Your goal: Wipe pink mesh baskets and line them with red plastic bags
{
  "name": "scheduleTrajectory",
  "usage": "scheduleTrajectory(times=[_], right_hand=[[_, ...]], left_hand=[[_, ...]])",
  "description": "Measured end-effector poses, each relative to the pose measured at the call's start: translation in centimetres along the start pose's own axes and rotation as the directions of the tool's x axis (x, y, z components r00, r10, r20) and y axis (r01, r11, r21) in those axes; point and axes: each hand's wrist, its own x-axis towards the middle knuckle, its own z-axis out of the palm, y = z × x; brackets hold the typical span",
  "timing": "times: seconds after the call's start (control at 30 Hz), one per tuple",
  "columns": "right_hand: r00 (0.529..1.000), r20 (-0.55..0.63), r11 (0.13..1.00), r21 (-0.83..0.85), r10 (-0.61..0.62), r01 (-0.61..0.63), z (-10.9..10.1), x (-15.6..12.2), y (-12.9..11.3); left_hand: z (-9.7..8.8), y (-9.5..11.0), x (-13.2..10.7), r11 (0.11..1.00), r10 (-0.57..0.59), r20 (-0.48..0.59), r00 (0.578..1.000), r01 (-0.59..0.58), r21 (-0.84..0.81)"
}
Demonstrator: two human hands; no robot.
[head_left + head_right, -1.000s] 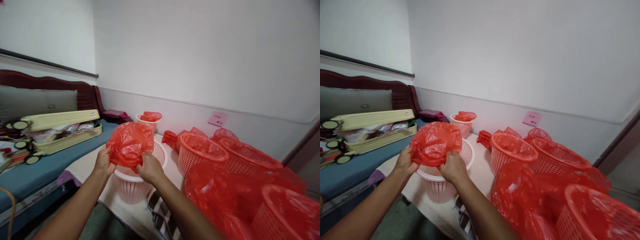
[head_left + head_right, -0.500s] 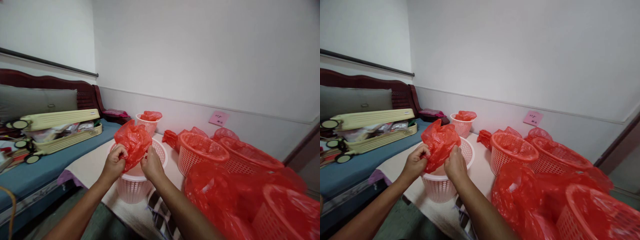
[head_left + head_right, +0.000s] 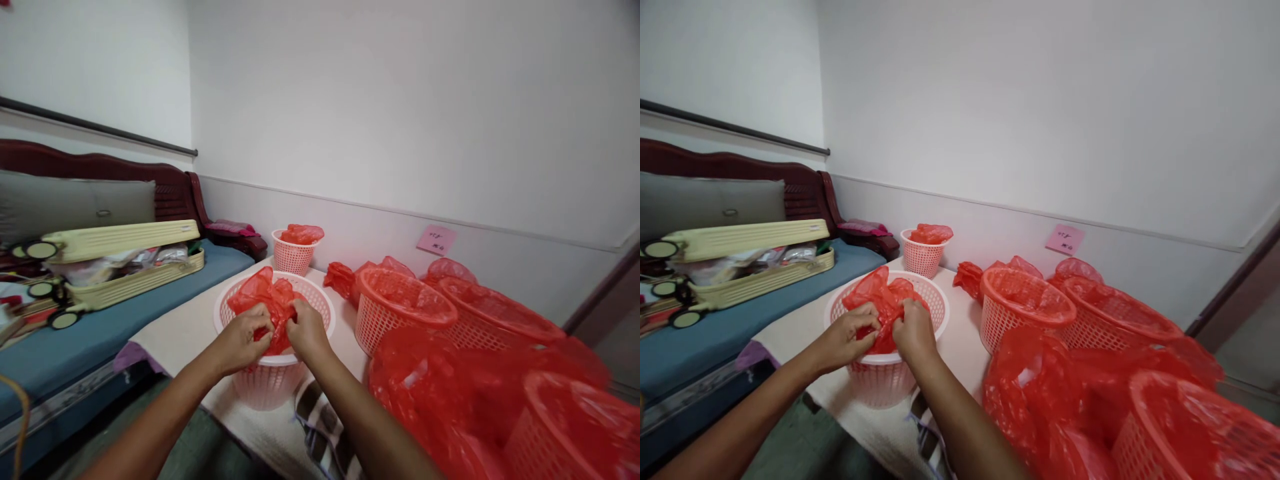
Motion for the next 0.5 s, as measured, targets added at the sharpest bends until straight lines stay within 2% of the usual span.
scheduleTrajectory(times=[0.07, 0.13, 0.27, 0.33, 0.4, 0.5], right_hand=[[1.0, -0.001, 0.999, -0.032, 0.026, -0.026, 0.1, 0.0, 0.0], [0.996, -0.087, 1.0, 0.021, 0.019, -0.017, 0.2, 0.0, 0.1], [0.95, -0.312, 0.979, 0.188, -0.019, 0.081, -0.1, -0.7, 0.5], [0.926, -0.372, 0.964, 0.218, -0.061, 0.151, -0.2, -1.1, 0.6], [0.916, -0.374, 0.955, 0.189, -0.143, 0.227, -0.3, -1.5, 0.5], [0.909, -0.295, 0.933, 0.117, -0.294, 0.34, -0.4, -1.9, 0.3]], left_hand=[[-0.2, 0.0, 0.2, 0.999, -0.04, -0.024, 0.999, 0.039, -0.034], [-0.4, -0.2, 0.4, 0.992, -0.097, -0.054, 0.994, 0.092, -0.089], [-0.9, -0.8, 1.1, 0.931, -0.286, -0.1, 0.953, 0.252, -0.264], [-1.0, -1.0, 1.5, 0.882, -0.363, -0.104, 0.926, 0.305, -0.359], [-1.2, -0.9, 1.9, 0.836, -0.406, -0.077, 0.911, 0.337, -0.433], [-1.2, -0.4, 2.4, 0.765, -0.449, 0.028, 0.893, 0.401, -0.503]])
